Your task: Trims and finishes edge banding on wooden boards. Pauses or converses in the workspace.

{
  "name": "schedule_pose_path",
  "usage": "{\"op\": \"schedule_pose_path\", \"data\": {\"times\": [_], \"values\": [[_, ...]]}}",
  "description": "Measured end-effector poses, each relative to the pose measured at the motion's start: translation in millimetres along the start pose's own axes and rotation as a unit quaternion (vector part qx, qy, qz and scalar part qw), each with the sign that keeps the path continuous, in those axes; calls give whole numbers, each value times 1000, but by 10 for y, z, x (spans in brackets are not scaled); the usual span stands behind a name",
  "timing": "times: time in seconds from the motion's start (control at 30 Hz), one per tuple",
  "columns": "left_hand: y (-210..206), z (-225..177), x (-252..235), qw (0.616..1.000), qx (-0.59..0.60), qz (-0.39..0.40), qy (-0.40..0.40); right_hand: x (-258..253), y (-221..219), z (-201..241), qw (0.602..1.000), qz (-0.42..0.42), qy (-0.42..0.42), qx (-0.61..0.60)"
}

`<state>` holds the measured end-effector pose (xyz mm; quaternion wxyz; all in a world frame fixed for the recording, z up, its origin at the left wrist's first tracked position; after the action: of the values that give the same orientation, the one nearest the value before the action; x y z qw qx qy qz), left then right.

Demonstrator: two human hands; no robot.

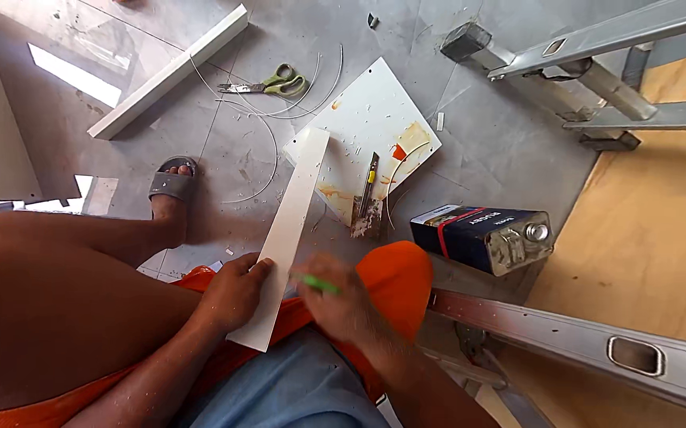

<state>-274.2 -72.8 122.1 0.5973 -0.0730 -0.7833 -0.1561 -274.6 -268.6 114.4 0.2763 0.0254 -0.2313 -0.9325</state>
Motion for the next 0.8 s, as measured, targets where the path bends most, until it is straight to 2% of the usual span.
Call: {"op": "schedule_pose_path", "data": {"times": [0.07,0.2,0.27,0.33,0.47,0.5,0.57,0.67,0.73,0.8], "values": [[4,-29,-4,1000,-16,11,2,103,71,103,999,18,22,-38],[-57,-72,-11,999,-32,28,2,-414,463,-361,982,-35,-163,91],[-63,-116,-21,999,-29,20,-1,-568,458,-488,971,-63,-206,105],[-58,-149,-52,1000,-22,4,-2,-467,324,-348,978,-52,-180,94],[-33,-209,-63,1000,-28,-5,-7,177,2,239,1000,-4,10,-16],[-34,-236,-61,999,-37,-1,-11,212,34,289,999,-5,21,-31],[-45,-289,-73,998,-56,4,-22,33,241,180,998,-37,-38,28],[-66,-293,-99,997,-67,1,-31,-432,439,-206,980,-54,-164,101],[-56,-302,-114,997,-66,-4,-34,-418,323,-199,979,-59,-163,107],[-39,-283,-130,998,-57,-1,-35,-73,92,75,993,-40,-80,80]]}}
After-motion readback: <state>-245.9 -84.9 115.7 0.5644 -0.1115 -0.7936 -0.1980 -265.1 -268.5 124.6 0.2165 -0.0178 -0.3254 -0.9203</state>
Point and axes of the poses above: each hand's wrist, its own x-axis away from the middle knuckle, its own y-axis out of the back of the hand, z = x × y, the point moved 1 cm from there along -x, towards the middle knuckle, and after that the axes turned 12 degrees about y, right-handed, at the moved point
